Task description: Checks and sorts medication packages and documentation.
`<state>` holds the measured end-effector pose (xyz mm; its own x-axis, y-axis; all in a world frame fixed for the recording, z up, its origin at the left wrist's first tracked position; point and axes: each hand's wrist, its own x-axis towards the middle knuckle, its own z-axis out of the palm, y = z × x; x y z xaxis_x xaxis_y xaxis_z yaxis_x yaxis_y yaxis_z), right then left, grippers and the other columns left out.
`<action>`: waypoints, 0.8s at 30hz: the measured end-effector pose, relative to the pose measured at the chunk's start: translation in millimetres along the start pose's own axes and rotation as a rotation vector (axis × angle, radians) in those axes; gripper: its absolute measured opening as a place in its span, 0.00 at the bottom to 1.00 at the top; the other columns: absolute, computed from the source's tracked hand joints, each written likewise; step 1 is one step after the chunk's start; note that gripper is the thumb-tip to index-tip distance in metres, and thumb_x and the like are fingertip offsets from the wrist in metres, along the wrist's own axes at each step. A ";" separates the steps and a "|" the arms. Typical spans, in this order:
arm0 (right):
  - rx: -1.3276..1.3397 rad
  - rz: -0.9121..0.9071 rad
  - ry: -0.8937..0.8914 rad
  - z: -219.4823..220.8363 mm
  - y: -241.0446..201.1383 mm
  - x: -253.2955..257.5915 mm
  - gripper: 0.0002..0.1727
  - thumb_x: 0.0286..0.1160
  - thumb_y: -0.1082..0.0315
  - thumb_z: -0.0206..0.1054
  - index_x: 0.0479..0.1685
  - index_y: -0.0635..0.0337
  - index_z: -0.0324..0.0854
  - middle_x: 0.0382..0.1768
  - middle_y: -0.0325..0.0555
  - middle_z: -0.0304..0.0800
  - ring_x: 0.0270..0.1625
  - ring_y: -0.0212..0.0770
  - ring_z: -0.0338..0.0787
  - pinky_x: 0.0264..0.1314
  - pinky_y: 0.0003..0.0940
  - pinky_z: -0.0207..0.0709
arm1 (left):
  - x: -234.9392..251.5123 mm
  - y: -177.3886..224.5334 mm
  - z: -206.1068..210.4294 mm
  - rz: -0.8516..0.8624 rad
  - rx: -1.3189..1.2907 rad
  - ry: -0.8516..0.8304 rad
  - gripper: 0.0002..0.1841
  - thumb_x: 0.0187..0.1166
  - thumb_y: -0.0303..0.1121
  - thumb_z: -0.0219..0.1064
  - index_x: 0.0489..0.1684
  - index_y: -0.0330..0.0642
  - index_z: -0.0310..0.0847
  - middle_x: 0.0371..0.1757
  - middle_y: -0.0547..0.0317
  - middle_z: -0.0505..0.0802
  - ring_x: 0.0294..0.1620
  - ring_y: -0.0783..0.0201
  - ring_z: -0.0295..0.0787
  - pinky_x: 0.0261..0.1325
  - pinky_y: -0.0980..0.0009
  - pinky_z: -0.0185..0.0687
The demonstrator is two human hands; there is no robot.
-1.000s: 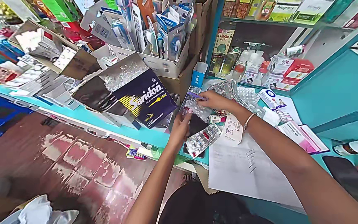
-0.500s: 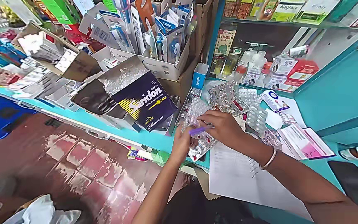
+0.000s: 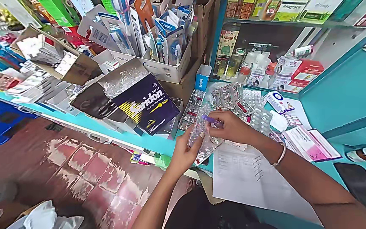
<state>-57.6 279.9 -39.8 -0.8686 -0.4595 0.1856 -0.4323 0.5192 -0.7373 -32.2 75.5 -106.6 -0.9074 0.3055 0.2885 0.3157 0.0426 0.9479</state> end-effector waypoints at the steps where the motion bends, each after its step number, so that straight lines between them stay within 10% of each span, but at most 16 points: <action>1: 0.057 0.022 -0.043 -2.9 2.0 0.0 0.09 0.73 0.63 0.67 0.34 0.60 0.86 0.27 0.31 0.76 0.25 0.16 0.65 0.26 0.13 0.56 | 0.2 -0.1 -2.4 -0.010 0.001 -0.005 0.19 0.85 0.32 0.61 0.66 0.26 0.78 0.42 0.61 0.94 0.32 0.81 0.89 0.35 0.81 0.87; 5: -0.203 -0.136 0.166 18.0 -0.1 -13.4 0.11 0.77 0.64 0.68 0.45 0.61 0.93 0.40 0.47 0.92 0.37 0.34 0.88 0.39 0.26 0.82 | -3.3 1.8 -0.7 -0.032 -0.066 0.017 0.16 0.83 0.28 0.60 0.63 0.26 0.78 0.38 0.64 0.93 0.25 0.82 0.86 0.27 0.83 0.83; 9: -0.413 -0.241 0.366 39.1 -2.2 -20.9 0.12 0.82 0.64 0.65 0.44 0.59 0.94 0.40 0.47 0.94 0.39 0.37 0.93 0.40 0.28 0.86 | -7.5 2.7 1.0 -0.040 -0.180 -0.016 0.18 0.83 0.24 0.55 0.68 0.24 0.70 0.34 0.68 0.90 0.19 0.81 0.83 0.22 0.82 0.83; 16: -0.325 -0.238 -0.014 14.2 -7.1 -36.3 0.28 0.72 0.43 0.72 0.68 0.46 0.88 0.66 0.54 0.83 0.38 0.39 0.84 0.35 0.35 0.80 | -1.3 16.2 -3.7 -0.401 -0.606 0.164 0.10 0.85 0.27 0.50 0.50 0.37 0.78 0.30 0.59 0.94 0.23 0.73 0.90 0.25 0.77 0.86; 20: -0.237 -0.219 0.030 13.4 0.3 -31.1 0.12 0.82 0.64 0.66 0.51 0.59 0.91 0.53 0.50 0.91 0.38 0.36 0.89 0.40 0.30 0.84 | -3.9 10.3 -5.8 -0.409 -0.623 0.070 0.10 0.85 0.37 0.60 0.51 0.40 0.75 0.27 0.64 0.92 0.17 0.77 0.82 0.21 0.82 0.79; 24: 0.010 -0.026 0.105 6.2 -3.3 -17.4 0.11 0.83 0.64 0.64 0.47 0.64 0.85 0.27 0.37 0.81 0.25 0.19 0.71 0.30 0.14 0.66 | -9.5 5.2 -2.6 -0.325 -0.431 -0.007 0.18 0.68 0.37 0.80 0.49 0.41 0.80 0.29 0.68 0.93 0.17 0.78 0.81 0.19 0.81 0.77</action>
<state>-39.6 281.8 -44.7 -0.8779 -0.3944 0.2717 -0.4532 0.5009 -0.7374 -22.6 70.3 -104.1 -0.9372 0.3476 -0.0284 -0.1245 -0.2574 0.9582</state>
